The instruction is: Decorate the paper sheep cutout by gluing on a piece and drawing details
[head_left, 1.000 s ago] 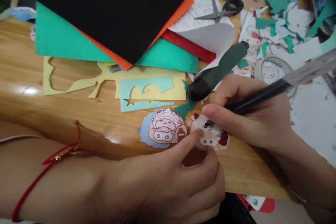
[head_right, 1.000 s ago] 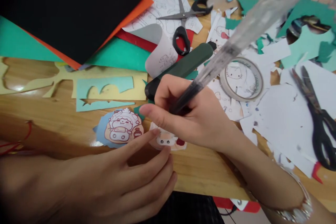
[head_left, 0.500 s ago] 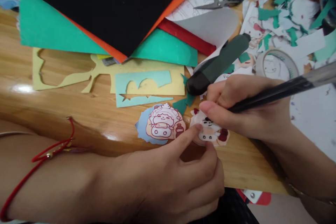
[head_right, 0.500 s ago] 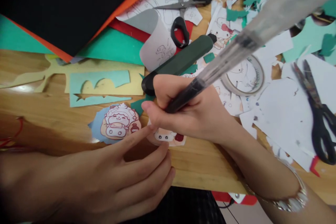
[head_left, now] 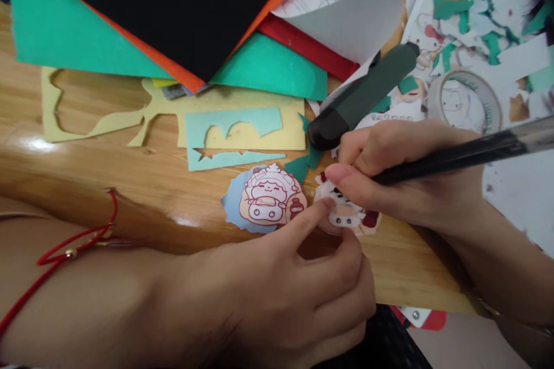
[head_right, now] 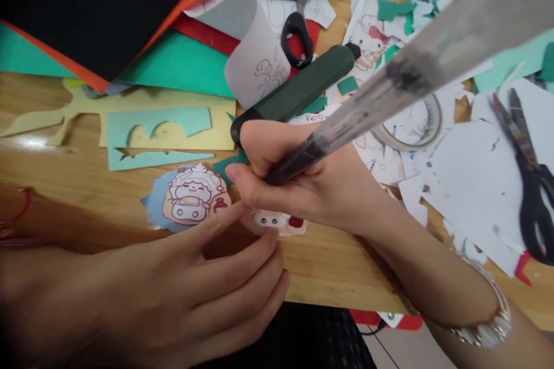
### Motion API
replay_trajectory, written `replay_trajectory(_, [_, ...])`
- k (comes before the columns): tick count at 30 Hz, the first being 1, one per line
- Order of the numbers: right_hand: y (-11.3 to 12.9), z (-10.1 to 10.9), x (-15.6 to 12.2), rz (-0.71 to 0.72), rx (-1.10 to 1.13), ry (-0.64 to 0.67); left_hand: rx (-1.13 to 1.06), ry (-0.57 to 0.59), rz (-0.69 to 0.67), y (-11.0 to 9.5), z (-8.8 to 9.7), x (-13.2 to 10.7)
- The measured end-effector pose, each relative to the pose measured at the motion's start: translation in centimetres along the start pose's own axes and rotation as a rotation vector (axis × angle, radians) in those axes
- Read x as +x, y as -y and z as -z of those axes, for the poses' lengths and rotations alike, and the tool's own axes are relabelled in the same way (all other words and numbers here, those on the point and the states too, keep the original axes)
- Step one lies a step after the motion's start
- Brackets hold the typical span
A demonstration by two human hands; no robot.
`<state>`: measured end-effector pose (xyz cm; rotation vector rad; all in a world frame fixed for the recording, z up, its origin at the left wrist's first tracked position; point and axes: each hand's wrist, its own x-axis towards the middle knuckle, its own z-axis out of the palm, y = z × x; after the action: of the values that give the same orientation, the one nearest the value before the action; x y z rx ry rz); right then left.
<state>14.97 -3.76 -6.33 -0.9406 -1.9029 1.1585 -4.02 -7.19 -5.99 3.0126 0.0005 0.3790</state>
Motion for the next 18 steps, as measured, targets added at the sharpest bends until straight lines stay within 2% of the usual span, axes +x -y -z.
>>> replay_trajectory(18, [-0.14,0.09,0.09,0.039,-0.011,0.003,0.010,-0.004,0.008,-0.07,0.00,0.06])
